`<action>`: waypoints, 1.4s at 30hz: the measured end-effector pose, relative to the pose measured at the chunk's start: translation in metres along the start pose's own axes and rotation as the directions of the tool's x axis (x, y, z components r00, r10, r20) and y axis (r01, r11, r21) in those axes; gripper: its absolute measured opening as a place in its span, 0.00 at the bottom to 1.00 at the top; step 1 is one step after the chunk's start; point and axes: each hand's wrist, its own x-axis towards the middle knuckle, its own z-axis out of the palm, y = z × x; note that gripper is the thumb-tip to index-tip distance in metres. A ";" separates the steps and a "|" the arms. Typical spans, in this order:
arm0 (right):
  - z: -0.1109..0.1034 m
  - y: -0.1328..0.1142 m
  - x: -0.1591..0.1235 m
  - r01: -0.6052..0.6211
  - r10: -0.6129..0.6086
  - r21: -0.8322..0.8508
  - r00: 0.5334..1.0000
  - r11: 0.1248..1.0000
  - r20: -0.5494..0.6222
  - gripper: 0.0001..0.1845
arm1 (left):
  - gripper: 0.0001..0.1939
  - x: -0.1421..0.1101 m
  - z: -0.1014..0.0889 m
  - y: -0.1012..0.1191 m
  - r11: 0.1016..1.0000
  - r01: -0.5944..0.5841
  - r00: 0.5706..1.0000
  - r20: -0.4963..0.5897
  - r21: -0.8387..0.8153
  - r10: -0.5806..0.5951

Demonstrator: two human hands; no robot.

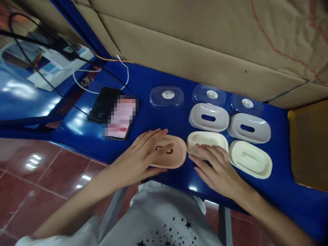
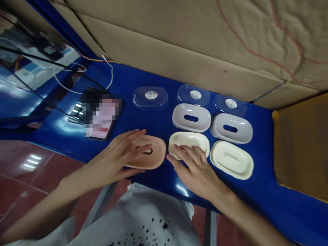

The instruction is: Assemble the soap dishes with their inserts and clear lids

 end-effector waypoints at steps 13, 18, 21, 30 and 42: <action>0.003 -0.009 0.001 0.047 -0.045 -0.039 0.997 0.998 0.063 0.29 | 0.31 0.011 -0.006 -0.013 0.999 0.000 1.000 -0.029 0.033 0.001; 0.003 -0.008 0.001 0.052 -0.050 -0.052 0.998 0.997 0.044 0.26 | 0.35 0.079 -0.017 -0.042 0.968 0.177 0.984 -0.053 0.175 -0.170; 0.002 -0.007 -0.001 0.052 -0.051 -0.047 0.998 0.998 0.024 0.24 | 0.41 0.122 -0.018 -0.067 0.904 0.362 0.926 0.023 0.226 -0.376; -0.001 0.002 -0.008 0.028 -0.028 0.003 1.000 1.000 0.000 0.22 | 0.45 0.125 -0.033 -0.077 0.908 0.403 0.907 0.081 0.119 -0.413; 0.000 -0.001 -0.004 0.024 -0.026 0.044 0.999 0.999 0.041 0.22 | 0.36 0.004 -0.019 0.019 0.983 0.177 0.984 -0.025 0.038 -0.176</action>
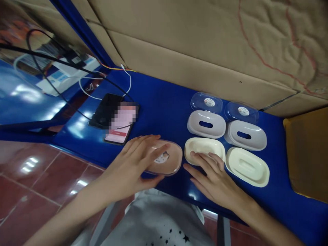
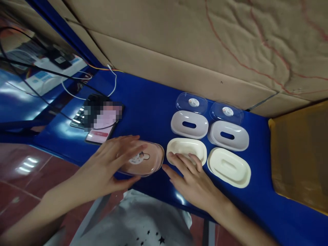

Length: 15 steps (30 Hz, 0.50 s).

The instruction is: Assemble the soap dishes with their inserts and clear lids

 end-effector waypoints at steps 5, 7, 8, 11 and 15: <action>0.000 -0.003 0.001 0.001 -0.001 0.004 1.000 1.000 0.013 0.22 | 0.37 0.004 0.017 -0.001 0.999 -0.026 1.000 0.000 0.026 0.026; 0.000 -0.004 0.001 0.003 -0.003 -0.006 1.000 1.000 0.013 0.22 | 0.38 0.004 0.020 -0.002 0.997 -0.049 0.999 0.003 0.053 0.049; 0.000 -0.004 0.001 0.002 -0.002 -0.011 1.000 1.000 0.012 0.22 | 0.39 0.004 0.022 -0.003 0.996 -0.060 0.998 0.003 0.070 0.060; 0.000 -0.004 0.000 -0.004 0.004 -0.012 1.000 1.000 0.006 0.23 | 0.41 0.003 0.027 -0.004 0.992 -0.066 0.998 0.004 0.106 0.066; 0.001 -0.004 0.000 -0.003 0.003 -0.005 1.000 1.000 0.021 0.23 | 0.39 0.005 0.030 -0.004 0.992 -0.049 0.999 -0.015 0.115 0.051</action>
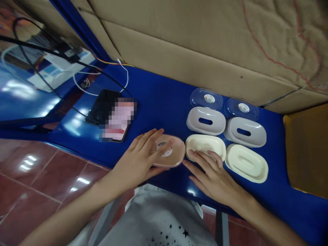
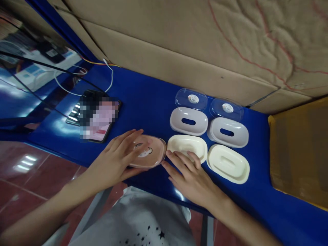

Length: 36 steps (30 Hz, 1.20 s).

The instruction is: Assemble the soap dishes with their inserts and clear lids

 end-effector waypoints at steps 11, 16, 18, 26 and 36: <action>-0.015 0.016 0.001 -0.125 0.113 -0.117 0.989 0.985 -0.099 0.24 | 0.39 0.068 -0.007 -0.031 0.977 0.157 0.988 -0.009 0.144 -0.157; -0.027 0.025 0.000 -0.217 0.188 -0.153 0.964 0.964 -0.187 0.22 | 0.37 0.106 -0.014 -0.011 0.991 -0.001 1.000 -0.031 0.137 0.005; -0.030 0.026 -0.001 -0.221 0.189 -0.145 0.961 0.964 -0.203 0.19 | 0.33 0.120 -0.008 0.003 0.986 -0.149 0.988 -0.020 0.075 0.151; -0.037 0.032 -0.007 -0.178 0.150 -0.115 0.964 0.977 -0.220 0.11 | 0.33 0.165 0.020 0.010 0.989 -0.142 0.984 0.100 -0.036 0.145; -0.032 0.040 -0.012 -0.202 0.170 -0.152 0.965 0.968 -0.201 0.15 | 0.39 0.170 0.027 0.006 0.990 -0.030 0.999 0.038 -0.135 0.035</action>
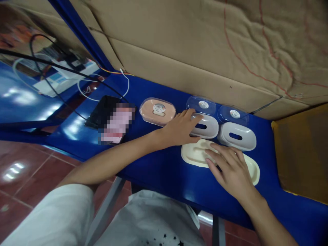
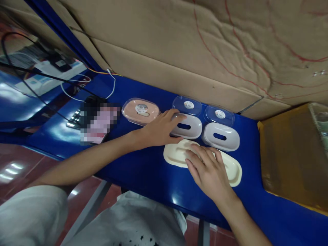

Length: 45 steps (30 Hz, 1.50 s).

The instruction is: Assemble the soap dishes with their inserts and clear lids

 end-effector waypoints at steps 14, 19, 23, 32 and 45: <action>-0.017 0.010 -0.002 0.056 -0.061 0.039 0.990 0.998 0.130 0.20 | 0.37 -0.079 0.003 0.023 0.975 -0.147 0.986 -0.108 -0.169 0.130; -0.026 0.015 -0.004 0.014 -0.021 0.052 0.991 0.999 0.134 0.16 | 0.42 -0.077 0.011 0.028 0.970 -0.236 0.971 -0.050 -0.049 0.234; -0.027 0.014 -0.006 -0.006 -0.006 0.059 0.981 0.998 0.193 0.13 | 0.31 -0.076 0.010 0.027 0.964 -0.264 0.964 -0.044 -0.024 0.263; -0.023 0.006 -0.004 0.015 -0.034 0.071 0.961 0.997 0.274 0.21 | 0.27 -0.078 0.005 0.014 0.969 -0.248 0.968 -0.052 -0.004 0.247; -0.017 0.006 -0.009 0.026 -0.027 0.005 0.979 1.000 0.203 0.26 | 0.33 -0.075 0.008 0.007 0.967 -0.252 0.967 -0.025 0.031 0.253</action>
